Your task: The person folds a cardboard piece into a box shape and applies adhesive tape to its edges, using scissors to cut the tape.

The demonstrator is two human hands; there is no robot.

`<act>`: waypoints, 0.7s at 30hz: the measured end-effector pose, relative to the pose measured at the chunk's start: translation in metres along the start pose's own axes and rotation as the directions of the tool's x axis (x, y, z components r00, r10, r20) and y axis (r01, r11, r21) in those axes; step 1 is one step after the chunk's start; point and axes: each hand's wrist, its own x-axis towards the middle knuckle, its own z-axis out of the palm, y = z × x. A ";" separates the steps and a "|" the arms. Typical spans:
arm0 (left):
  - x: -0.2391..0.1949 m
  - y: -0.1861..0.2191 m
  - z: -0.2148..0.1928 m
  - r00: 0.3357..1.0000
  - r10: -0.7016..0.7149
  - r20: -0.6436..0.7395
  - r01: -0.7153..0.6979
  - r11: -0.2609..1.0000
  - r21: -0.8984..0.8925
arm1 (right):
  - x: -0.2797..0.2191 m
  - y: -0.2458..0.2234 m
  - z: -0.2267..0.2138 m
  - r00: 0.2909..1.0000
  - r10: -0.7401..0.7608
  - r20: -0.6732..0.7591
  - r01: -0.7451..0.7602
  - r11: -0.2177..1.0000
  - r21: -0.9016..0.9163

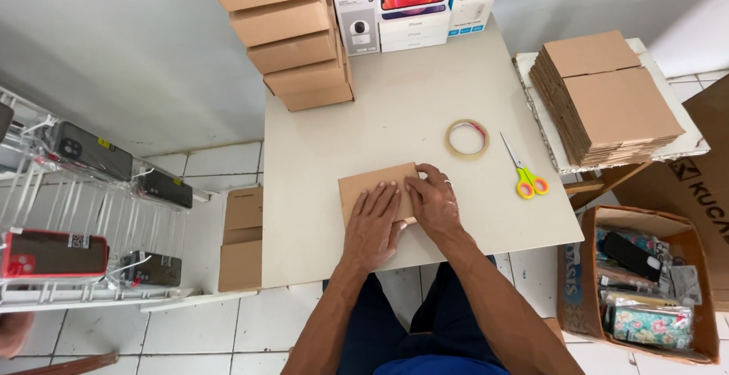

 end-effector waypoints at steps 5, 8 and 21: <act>-0.008 -0.002 0.004 0.996 -0.011 -0.091 0.007 0.999 -0.044 | 0.007 -0.011 -0.018 1.000 0.010 0.019 -0.011 1.000 0.020; -0.014 -0.003 0.001 0.986 -0.040 -0.161 0.036 0.999 -0.027 | 0.013 -0.021 -0.035 0.999 0.017 0.031 -0.019 0.998 0.067; -0.012 -0.008 -0.014 0.958 -0.157 -0.238 0.156 0.987 -0.024 | 0.016 -0.035 -0.046 0.997 -0.036 -0.070 0.050 0.977 0.205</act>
